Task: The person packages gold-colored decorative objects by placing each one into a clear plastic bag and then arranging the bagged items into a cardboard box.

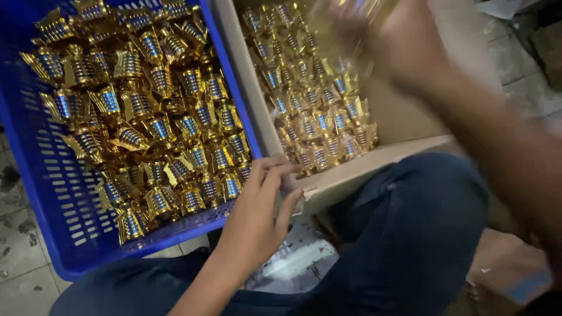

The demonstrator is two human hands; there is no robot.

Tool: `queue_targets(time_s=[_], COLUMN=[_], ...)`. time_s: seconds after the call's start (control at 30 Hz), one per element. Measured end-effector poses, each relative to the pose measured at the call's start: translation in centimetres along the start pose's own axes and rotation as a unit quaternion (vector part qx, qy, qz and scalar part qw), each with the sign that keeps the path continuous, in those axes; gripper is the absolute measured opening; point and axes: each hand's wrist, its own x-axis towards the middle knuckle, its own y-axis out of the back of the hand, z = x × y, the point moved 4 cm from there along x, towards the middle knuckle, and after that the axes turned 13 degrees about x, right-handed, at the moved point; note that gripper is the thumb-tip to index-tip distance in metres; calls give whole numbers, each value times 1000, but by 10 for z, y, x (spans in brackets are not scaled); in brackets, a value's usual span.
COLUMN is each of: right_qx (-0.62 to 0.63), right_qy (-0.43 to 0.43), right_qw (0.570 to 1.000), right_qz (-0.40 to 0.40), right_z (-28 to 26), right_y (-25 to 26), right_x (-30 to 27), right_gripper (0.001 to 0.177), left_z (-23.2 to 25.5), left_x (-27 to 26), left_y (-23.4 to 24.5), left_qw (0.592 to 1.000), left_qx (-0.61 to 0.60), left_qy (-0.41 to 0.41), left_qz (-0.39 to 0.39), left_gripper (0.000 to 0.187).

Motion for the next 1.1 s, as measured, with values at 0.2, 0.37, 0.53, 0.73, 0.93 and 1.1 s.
queue_targets(time_s=[0.2,0.37,0.53,0.73,0.93,1.1], right_qx=[-579,-769,-668,-706,-716,-714], right_qy=[279,509,364,349,352,283], right_qw=[554,108,242,197,232,237], right_qz=[529,371,602,584,556,595], right_z=[-158,-335,-300,-319,-291,-292], right_y=[-80,0,60,90,84,88], right_x=[-61,-144,-87,-86,-74,-81], right_gripper=[60,70,102,60,70,88], left_z=[-44,-102,-131,-146,-148,-142], left_x=[3,-7,-17,-19,-22,-16], left_y=[-14,-46,-71,-79,-82,-77], left_qw=[978,953,949,944,938,939], left_qx=[206,302,304,301,318,319], left_qy=[-34,24,82,126,123,109], left_qz=[25,-11,-22,42,66,67], left_gripper=[33,38,43,25,31,38])
